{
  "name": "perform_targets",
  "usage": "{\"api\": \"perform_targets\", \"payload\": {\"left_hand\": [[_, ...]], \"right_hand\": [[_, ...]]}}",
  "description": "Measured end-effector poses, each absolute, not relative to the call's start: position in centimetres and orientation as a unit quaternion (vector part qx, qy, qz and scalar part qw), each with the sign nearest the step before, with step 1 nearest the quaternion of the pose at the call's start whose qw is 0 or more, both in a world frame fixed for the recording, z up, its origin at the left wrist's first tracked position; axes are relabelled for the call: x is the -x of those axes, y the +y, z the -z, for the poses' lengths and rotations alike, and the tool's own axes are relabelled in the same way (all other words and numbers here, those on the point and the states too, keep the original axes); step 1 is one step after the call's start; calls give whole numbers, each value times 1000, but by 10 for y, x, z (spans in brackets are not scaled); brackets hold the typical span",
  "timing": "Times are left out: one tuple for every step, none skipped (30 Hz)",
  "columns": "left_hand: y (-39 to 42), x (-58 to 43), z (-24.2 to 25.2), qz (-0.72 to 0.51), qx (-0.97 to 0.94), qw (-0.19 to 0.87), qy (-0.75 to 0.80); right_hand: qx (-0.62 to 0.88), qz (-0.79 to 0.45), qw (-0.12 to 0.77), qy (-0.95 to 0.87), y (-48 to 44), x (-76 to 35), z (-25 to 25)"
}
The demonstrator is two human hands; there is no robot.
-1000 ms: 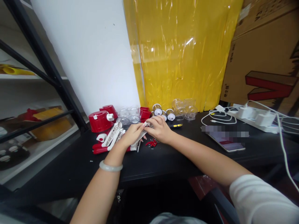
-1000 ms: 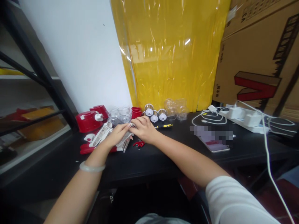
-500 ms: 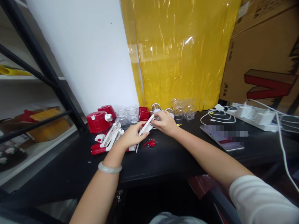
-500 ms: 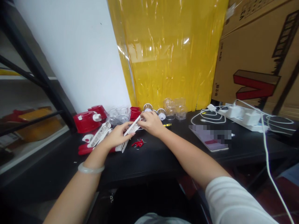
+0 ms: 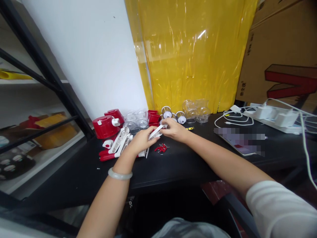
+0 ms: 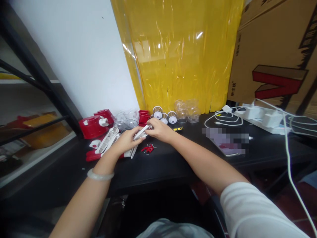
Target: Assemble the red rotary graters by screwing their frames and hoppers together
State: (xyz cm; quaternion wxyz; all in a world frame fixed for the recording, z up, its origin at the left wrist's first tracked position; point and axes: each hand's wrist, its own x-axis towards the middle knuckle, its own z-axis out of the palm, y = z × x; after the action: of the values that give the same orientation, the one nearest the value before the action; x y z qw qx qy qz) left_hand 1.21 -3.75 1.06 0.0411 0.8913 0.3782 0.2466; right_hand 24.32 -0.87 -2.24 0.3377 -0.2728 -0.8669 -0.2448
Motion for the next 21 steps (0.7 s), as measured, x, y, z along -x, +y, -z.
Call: {"api": "perform_targets", "payload": {"left_hand": [[-38, -12, -11, -249, -890, 43, 380], [-38, -13, -11, -250, -889, 46, 382], [-38, -13, -11, -249, -887, 51, 385], [-38, -13, -11, -249, -886, 58, 386], [-38, -14, -11, -251, -886, 65, 385], [-37, -14, -10, -254, -886, 71, 380], [-37, -13, -10, -257, -888, 78, 373], [-36, -13, -10, -260, -890, 83, 366], [-35, -13, -9, -262, -890, 88, 361], [-33, -12, -8, -264, -890, 91, 360], [-32, -12, -8, -265, -889, 93, 362], [-32, -11, -7, -266, -887, 95, 366], [-31, -11, -7, -267, -885, 94, 370], [-31, -12, -7, -266, -883, 92, 375], [-32, -12, -7, -266, -882, 89, 378], [-32, -13, -7, -264, -882, 83, 382], [-33, -13, -7, -262, -882, 77, 385], [-33, -14, -6, -260, -882, 69, 387], [-33, -15, -6, -260, -882, 62, 389], [-33, -15, -6, -260, -881, 56, 390], [-33, -16, -6, -261, -881, 52, 392]], "right_hand": [[269, 235, 336, -872, -9, -243, 23], [263, 224, 336, -876, -10, -242, 23], [255, 215, 338, -880, -10, -242, 23], [246, 209, 342, -883, -10, -242, 23], [237, 205, 347, -884, -9, -242, 24], [228, 204, 353, -884, -8, -242, 24], [222, 206, 358, -883, -7, -242, 25], [216, 209, 362, -882, -5, -243, 25], [211, 214, 366, -881, -4, -243, 26], [204, 220, 370, -879, -3, -243, 26], [199, 228, 375, -876, -2, -243, 27], [194, 236, 380, -873, -2, -243, 27], [191, 244, 384, -870, -2, -243, 27], [191, 253, 386, -866, -2, -242, 27], [193, 263, 385, -863, -2, -242, 27], [197, 275, 383, -860, -3, -241, 27], [202, 287, 380, -856, -4, -240, 26], [209, 300, 377, -851, -5, -239, 26], [216, 312, 376, -845, -6, -238, 26], [222, 323, 374, -841, -7, -237, 25], [227, 330, 371, -838, -8, -236, 25]]}}
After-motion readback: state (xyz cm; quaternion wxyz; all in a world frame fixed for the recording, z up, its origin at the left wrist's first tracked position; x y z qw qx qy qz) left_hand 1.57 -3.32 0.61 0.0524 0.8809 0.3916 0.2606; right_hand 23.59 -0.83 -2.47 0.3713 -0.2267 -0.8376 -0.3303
